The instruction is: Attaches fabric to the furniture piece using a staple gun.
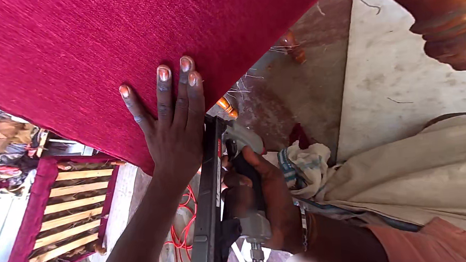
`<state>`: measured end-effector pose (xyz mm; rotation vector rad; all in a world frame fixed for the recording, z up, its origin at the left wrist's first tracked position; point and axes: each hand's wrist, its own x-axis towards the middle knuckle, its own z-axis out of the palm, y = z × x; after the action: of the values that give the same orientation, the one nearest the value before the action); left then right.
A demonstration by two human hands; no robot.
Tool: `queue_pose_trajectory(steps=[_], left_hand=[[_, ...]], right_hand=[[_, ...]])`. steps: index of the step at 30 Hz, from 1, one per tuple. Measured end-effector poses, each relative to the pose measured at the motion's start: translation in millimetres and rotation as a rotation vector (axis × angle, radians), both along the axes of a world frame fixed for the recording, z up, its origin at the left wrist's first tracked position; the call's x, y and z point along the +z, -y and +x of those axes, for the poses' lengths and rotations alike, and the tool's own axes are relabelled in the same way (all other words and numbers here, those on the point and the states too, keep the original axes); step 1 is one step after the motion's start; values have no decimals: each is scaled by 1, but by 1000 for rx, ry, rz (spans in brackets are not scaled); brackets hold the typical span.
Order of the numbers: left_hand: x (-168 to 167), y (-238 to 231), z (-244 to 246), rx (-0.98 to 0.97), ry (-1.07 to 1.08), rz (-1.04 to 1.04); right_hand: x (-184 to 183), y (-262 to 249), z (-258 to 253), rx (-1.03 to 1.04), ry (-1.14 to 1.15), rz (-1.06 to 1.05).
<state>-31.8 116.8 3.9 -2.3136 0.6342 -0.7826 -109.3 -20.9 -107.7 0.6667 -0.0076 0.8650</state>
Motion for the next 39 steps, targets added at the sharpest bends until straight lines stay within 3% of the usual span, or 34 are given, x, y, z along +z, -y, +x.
queue_pose_trajectory(steps=[6, 10, 13, 15, 18, 21, 25, 29, 32, 35, 37, 39], left_hand=[[-4, 0, -3, -5, 28, 57], [-3, 4, -4, -40, -19, 2], [17, -8, -8, -152, -204, -218], [37, -33, -17, -136, -137, -391], [37, -82, -25, 47, 150, -434], [21, -95, -27, -35, 180, -404], [24, -91, -35, -10, 121, -342], [26, -77, -40, 158, 72, -365], [19, -70, -41, 235, 59, -352], [12, -76, -35, 117, 118, -377], [10, -78, -33, 99, 136, -380], [9, -79, -32, 89, 140, -395]], right_hand=[[-2, -5, -4, 18, 4, 57], [-10, 1, 1, -9, 82, -32], [-18, 22, 3, -77, 189, -209], [-20, 42, 10, -122, 217, -382], [-29, 61, 17, -279, 254, -488], [-32, 67, 23, -410, 325, -561], [-40, 66, 18, -537, 512, -851], [-45, 74, 14, -671, 818, -1075], [-43, 104, 24, -716, 1256, -1245], [-36, 113, 39, -1152, 1888, -1588], [-43, 99, 49, -1492, 2040, -1716], [-58, 80, 65, -1712, 2047, -1713]])
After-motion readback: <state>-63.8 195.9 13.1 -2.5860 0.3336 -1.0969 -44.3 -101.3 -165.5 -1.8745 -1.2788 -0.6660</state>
